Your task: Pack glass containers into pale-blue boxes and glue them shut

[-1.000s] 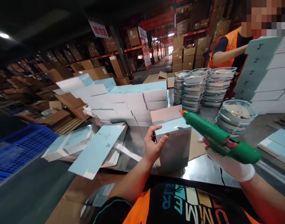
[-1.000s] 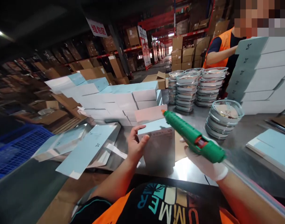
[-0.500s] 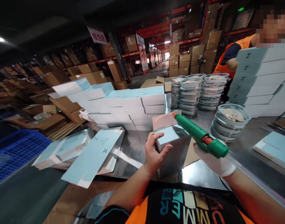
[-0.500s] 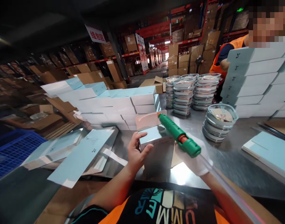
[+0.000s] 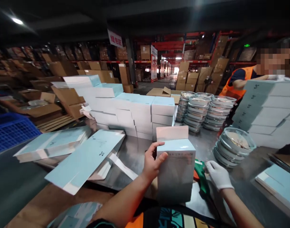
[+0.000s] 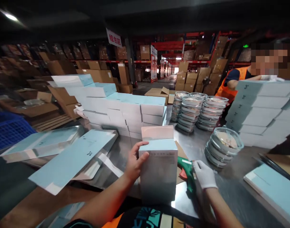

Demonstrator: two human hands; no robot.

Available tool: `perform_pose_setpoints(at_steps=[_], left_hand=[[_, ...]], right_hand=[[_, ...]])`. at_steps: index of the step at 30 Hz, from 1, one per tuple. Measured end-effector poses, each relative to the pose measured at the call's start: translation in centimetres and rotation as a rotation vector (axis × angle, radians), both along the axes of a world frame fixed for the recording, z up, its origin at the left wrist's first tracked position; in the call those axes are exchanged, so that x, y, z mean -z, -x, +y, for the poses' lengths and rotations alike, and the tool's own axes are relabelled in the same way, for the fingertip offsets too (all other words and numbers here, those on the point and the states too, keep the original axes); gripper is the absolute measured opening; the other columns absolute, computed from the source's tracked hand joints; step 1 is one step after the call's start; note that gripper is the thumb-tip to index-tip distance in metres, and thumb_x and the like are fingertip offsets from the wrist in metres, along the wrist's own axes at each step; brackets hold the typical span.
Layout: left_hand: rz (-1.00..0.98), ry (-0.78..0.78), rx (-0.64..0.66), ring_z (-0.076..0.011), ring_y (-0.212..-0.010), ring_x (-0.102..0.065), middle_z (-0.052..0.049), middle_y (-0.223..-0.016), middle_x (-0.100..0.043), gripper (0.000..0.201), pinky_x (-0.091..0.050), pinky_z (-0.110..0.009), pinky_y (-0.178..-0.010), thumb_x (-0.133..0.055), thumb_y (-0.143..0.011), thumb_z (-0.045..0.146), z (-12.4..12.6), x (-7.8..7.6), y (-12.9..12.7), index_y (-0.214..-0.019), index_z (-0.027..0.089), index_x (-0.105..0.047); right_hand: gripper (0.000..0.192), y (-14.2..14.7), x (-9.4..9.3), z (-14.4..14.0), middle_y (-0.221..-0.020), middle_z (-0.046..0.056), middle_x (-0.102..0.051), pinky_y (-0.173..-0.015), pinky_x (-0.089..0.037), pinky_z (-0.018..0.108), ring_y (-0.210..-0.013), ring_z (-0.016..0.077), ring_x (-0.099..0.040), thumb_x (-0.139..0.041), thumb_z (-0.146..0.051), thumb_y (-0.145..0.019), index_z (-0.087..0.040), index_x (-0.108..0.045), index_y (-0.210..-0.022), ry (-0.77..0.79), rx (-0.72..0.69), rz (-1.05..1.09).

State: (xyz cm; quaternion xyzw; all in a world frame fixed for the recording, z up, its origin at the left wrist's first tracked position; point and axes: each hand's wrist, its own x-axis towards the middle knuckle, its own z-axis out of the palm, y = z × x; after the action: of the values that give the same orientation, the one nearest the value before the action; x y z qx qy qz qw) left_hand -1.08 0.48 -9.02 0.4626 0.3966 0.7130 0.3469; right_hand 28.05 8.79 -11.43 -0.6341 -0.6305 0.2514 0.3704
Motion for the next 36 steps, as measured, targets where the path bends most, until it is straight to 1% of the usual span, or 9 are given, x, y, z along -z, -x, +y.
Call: perform_pose_setpoints(at_steps=[5,10,13,17,21,25,29,31,36], left_hand=[[0.061,-0.087,0.078,-0.0238,-0.087,-0.066,-0.008,-0.1,-0.072,0.063,-0.051,-0.033,-0.079,-0.089,-0.074,0.071,0.8,1.0,-1.1,-0.109,0.02,-0.077],[0.026,-0.23,0.055,-0.0327,-0.122,-0.07,-0.016,-0.138,-0.065,0.051,-0.057,-0.043,-0.1,-0.09,-0.079,0.062,1.0,2.3,-1.2,-0.107,0.023,-0.072],[0.01,-0.281,0.049,-0.0315,-0.124,-0.07,-0.015,-0.131,-0.069,0.056,-0.058,-0.043,-0.102,-0.092,-0.08,0.056,1.0,2.8,-0.8,-0.12,0.026,-0.067],[0.235,-0.388,0.063,-0.0324,-0.122,-0.072,-0.011,-0.12,-0.071,0.029,-0.06,-0.045,-0.101,-0.088,-0.089,0.048,1.3,2.4,0.5,-0.107,0.027,-0.08],[0.414,-0.464,0.123,-0.0314,-0.117,-0.073,-0.01,-0.109,-0.073,0.021,-0.062,-0.046,-0.099,-0.084,-0.093,0.045,1.2,-0.4,2.4,-0.097,0.026,-0.079],[0.949,-0.385,0.255,-0.034,-0.124,-0.07,-0.014,-0.131,-0.076,0.024,-0.058,-0.049,-0.103,-0.087,-0.09,0.041,0.4,-5.3,3.1,-0.105,0.027,-0.075],[1.24,-0.419,0.225,-0.0335,-0.111,-0.075,-0.011,-0.129,-0.079,0.047,-0.06,-0.047,-0.096,-0.092,-0.082,0.036,-0.5,-8.5,2.8,-0.126,0.033,-0.074],[1.187,-0.452,0.121,-0.0324,-0.108,-0.075,-0.01,-0.126,-0.079,0.046,-0.061,-0.044,-0.093,-0.087,-0.086,0.034,-0.6,-8.4,3.5,-0.13,0.034,-0.074],[0.395,-0.26,-0.353,-0.0256,-0.111,-0.073,-0.011,-0.131,-0.072,0.09,-0.061,-0.037,-0.094,-0.089,-0.081,0.037,0.7,-4.7,5.4,-0.16,0.03,-0.047]], right_hand=[[0.072,4.3,-4.9,-1.5,-0.143,0.014,-0.074,-0.106,-0.061,0.049,-0.126,0.0347,-0.074,-0.064,-0.072,-0.093,-0.027,-0.062,-0.149,-0.021,-0.489,0.592],[0.07,5.4,-6.0,-2.3,-0.149,0.016,-0.069,-0.119,-0.053,0.057,-0.141,0.0391,-0.064,-0.067,-0.076,-0.093,-0.027,-0.068,-0.143,-0.106,-0.617,0.508],[0.079,3.7,-4.6,-2.4,-0.159,0.019,-0.061,-0.119,-0.053,0.055,-0.146,0.0411,-0.06,-0.078,-0.082,-0.081,-0.027,-0.071,-0.138,-0.267,-0.67,0.389],[0.039,2.4,-3.3,-3.3,-0.164,0.016,-0.058,-0.117,-0.056,0.049,-0.15,0.0358,-0.059,-0.079,-0.048,-0.097,-0.031,-0.077,-0.132,-0.491,-0.742,0.234],[0.043,3.6,-4.1,-4.4,-0.149,0.011,-0.07,-0.114,-0.058,0.043,-0.14,0.0267,-0.067,-0.061,-0.023,-0.107,-0.039,-0.071,-0.146,-0.697,-0.807,0.196],[0.046,5.8,-4.9,-5.1,-0.144,0.006,-0.072,-0.109,-0.059,0.044,-0.13,0.0253,-0.069,-0.064,-0.02,-0.105,-0.042,-0.068,-0.145,-0.945,-0.811,0.07],[0.061,5.0,-5.6,-3.2,-0.166,0.012,-0.055,-0.118,-0.052,0.049,-0.147,0.0297,-0.058,-0.061,-0.04,-0.107,-0.033,-0.047,-0.166,-0.865,-0.885,-0.118],[0.081,2.1,-6.3,-0.3,-0.172,0.02,-0.045,-0.124,-0.047,0.049,-0.157,0.0324,-0.048,-0.059,-0.058,-0.106,-0.02,-0.035,-0.173,-0.743,-0.744,-0.168],[0.051,-8.8,-7.1,8.2,-0.161,0.029,-0.055,-0.127,-0.022,0.076,-0.158,0.0484,-0.037,-0.079,-0.046,-0.088,-0.01,-0.074,-0.125,-0.48,0.22,-0.465]])
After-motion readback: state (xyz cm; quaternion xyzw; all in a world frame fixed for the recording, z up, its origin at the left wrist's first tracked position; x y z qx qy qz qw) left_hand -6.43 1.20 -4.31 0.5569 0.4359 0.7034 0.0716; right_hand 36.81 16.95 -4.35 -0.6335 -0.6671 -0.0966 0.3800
